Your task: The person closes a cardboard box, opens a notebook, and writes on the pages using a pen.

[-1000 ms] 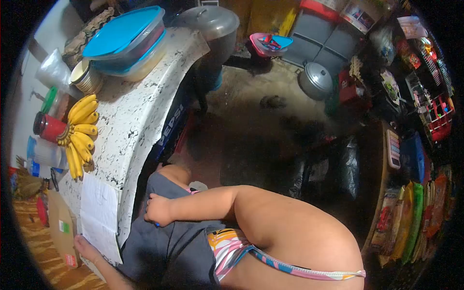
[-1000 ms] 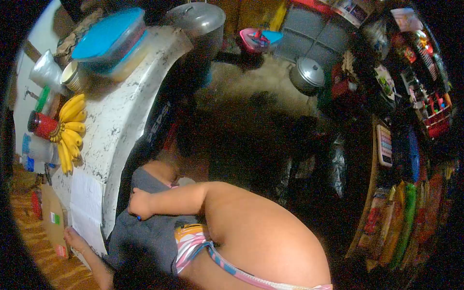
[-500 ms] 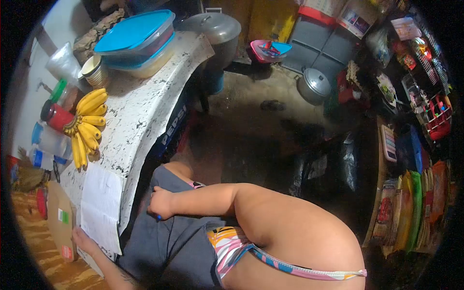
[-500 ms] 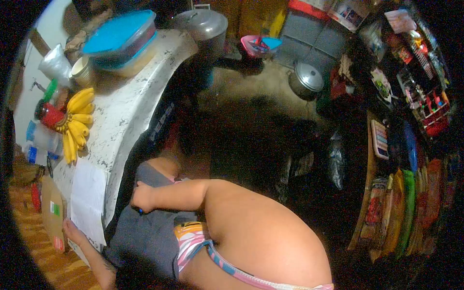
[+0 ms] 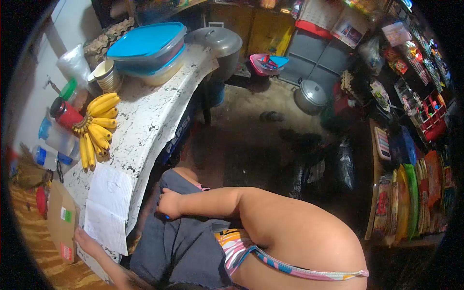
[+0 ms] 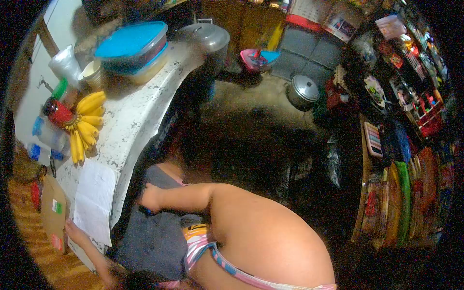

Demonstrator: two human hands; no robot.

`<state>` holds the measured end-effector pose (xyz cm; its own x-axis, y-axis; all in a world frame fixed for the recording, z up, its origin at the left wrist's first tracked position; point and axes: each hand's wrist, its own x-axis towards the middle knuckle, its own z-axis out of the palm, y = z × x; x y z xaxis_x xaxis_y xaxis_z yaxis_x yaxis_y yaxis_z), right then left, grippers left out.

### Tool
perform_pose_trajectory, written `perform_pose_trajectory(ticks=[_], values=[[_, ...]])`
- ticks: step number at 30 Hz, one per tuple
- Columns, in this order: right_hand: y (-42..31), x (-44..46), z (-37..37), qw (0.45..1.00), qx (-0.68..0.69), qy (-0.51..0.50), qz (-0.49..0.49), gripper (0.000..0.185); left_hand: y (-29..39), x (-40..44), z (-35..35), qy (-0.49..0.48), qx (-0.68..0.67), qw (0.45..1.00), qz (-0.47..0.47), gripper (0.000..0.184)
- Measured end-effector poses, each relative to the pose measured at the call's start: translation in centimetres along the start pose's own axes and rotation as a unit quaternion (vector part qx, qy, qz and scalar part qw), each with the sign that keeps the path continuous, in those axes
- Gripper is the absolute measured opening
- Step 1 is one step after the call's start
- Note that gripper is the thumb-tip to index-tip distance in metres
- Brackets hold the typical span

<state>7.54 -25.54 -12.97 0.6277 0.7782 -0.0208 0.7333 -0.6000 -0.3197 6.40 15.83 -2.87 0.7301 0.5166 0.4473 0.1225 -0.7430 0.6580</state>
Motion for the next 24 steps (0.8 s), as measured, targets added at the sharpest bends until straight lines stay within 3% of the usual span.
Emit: perform_pose_trajectory(ticks=[6, 9, 18, 24], values=[[-0.1, 0.4, 0.3, 0.997, -0.04, -0.058, -0.017, 0.029, -1.6, -0.1, 0.3, 0.005, -0.021, 1.0, 0.017, 0.039], [-0.4, 0.8, 0.5, 0.997, -0.046, -0.057, -0.02, 0.028, -1.0, -0.4, 0.3, 0.0, -0.082, 0.996, -0.02, 0.037], [-0.4, 1.0, 1.2, 0.997, -0.051, -0.048, -0.018, 0.028, 1.1, -0.9, -0.2, -0.036, -0.025, 0.999, -0.005, 0.035], [-0.1, 0.7, 1.0, 0.998, -0.035, -0.052, -0.011, 0.032, 1.1, -1.3, 0.5, -0.006, -0.048, 0.999, 0.006, 0.033]])
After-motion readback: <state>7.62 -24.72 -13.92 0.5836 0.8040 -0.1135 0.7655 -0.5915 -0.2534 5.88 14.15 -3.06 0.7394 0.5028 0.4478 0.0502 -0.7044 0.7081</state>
